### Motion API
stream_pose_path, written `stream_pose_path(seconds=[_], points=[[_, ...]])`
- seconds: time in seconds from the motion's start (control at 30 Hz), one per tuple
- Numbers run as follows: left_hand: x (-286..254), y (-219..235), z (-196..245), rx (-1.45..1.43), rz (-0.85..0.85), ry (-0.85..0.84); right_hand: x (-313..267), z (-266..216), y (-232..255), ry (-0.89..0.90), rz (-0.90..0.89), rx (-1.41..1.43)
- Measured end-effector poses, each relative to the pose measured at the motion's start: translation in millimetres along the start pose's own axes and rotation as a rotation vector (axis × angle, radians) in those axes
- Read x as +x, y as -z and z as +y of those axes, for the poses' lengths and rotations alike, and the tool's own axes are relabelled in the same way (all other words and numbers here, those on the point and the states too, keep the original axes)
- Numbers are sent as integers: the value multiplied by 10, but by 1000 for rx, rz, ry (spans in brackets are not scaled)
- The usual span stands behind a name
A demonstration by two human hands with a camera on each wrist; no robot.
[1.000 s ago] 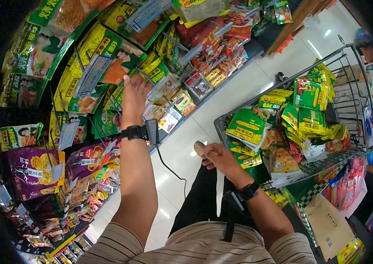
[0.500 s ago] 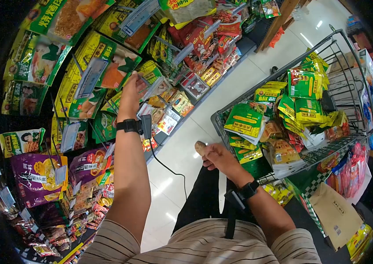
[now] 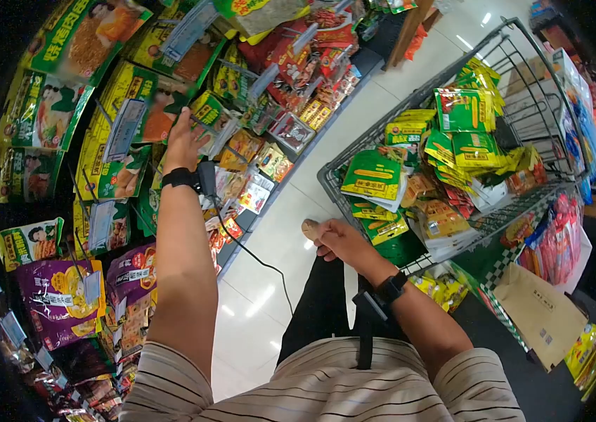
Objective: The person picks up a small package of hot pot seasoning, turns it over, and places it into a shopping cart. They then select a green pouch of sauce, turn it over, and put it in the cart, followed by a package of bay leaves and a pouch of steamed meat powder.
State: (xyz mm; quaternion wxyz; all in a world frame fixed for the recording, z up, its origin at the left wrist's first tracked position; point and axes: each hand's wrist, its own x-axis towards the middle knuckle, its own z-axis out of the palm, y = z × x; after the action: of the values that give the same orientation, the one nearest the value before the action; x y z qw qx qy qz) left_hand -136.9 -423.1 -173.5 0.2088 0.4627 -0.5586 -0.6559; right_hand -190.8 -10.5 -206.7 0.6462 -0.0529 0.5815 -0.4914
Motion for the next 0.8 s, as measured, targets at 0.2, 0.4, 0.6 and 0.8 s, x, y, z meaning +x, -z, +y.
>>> stream_pose_path(seconds=[0.2, 0.4, 0.6, 0.8], points=[[-26, 9, 51, -57, -38, 37, -40, 43, 72, 54, 0, 3], [-236, -55, -72, 55, 9, 43, -161, 158, 146, 94, 3, 22], [-812, -115, -3, 193, 27, -24, -314, 167, 271, 93, -14, -3], [-1724, -346, -113, 322, 96, -236, -534, 201, 481, 93, -9, -20]])
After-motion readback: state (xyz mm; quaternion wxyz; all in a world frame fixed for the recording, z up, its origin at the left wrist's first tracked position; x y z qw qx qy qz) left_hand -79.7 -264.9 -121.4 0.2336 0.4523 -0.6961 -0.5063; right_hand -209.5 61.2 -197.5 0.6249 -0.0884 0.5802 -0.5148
